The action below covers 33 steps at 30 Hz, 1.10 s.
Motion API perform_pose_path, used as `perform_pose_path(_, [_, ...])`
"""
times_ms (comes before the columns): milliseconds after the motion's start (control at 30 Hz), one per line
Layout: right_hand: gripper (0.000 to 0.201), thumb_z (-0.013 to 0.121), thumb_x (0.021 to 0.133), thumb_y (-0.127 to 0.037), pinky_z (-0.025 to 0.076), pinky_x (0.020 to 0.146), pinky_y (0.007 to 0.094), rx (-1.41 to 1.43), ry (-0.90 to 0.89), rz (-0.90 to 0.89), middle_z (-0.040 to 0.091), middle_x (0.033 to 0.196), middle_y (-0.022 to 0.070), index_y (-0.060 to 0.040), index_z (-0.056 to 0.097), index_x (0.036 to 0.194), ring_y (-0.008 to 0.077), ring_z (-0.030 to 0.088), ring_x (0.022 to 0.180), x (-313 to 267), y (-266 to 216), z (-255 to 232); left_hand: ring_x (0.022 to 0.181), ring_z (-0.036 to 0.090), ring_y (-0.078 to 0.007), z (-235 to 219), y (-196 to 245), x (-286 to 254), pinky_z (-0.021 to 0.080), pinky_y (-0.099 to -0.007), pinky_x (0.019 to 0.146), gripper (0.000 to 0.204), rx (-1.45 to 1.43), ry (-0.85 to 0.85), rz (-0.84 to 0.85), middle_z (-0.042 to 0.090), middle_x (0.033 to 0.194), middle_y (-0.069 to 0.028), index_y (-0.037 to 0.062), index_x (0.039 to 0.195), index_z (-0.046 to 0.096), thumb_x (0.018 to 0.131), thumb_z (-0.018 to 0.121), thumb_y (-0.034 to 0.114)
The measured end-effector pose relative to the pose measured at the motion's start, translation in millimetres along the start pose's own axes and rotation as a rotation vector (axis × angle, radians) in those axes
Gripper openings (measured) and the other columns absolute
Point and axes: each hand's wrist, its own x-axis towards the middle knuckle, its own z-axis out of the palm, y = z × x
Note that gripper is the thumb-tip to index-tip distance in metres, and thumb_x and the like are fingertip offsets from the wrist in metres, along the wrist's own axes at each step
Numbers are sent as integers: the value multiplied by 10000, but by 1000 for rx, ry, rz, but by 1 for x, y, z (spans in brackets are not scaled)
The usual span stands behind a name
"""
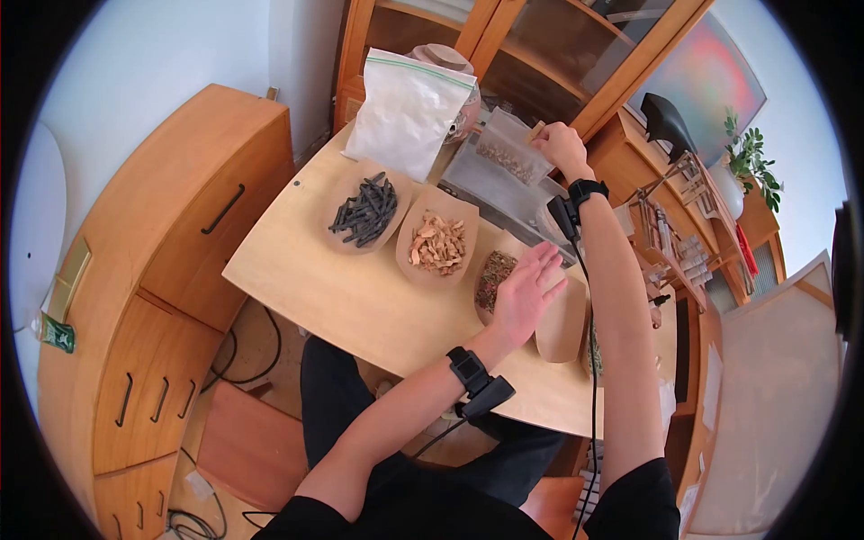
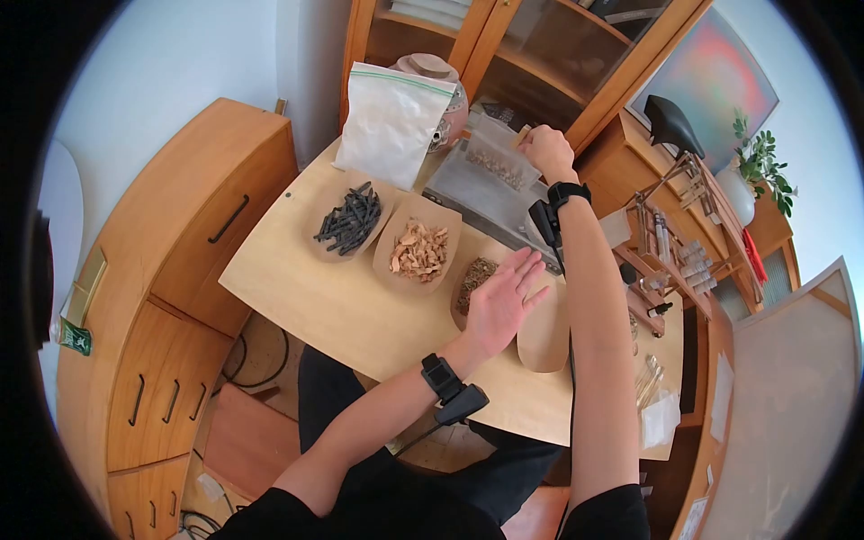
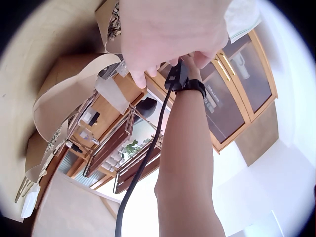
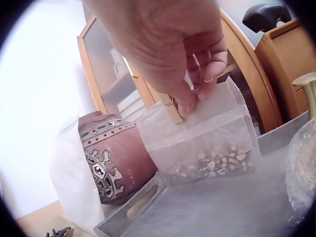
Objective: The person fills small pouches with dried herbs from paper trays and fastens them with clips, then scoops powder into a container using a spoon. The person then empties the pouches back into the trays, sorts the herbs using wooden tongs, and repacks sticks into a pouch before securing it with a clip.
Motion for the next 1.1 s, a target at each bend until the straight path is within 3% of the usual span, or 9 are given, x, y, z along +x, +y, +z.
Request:
perform_pose_path(300, [241,754,773,-259,538,853,425,83,-3,-14,716,997,161,-143,754,985,339,680,964,30,18,42,1405,329,-213,3,-1,-2,245,-463,1173,509,-15,55,-4,404,1476,-63,69,1431,379,961,484,234])
perform_pose_path(633, [239,741,784,-257,526,874,433,98,-5,27,707,1021,170,-135,737,989,345,665,1003,28,14,39,1380,365,-198,4,0,-2,261,-461,1165,500,-30,35,-2,433,1457,-50,72,1421,400,956,490,233])
perform_pose_path(933, [179,648,817,-170,526,870,439,83,75,1,698,1030,174,-139,726,975,352,660,1000,29,13,39,1387,356,-200,5,1,-2,263,-458,1161,492,-14,7,-3,428,1458,-50,80,1416,403,959,483,246])
perform_pose_path(1100, [227,653,830,-191,520,885,440,77,35,-7,693,1067,172,-146,708,1046,357,652,1025,34,15,44,1385,360,-202,6,1,-3,269,-455,1158,494,-19,15,-8,428,1457,-51,78,1413,403,957,484,250])
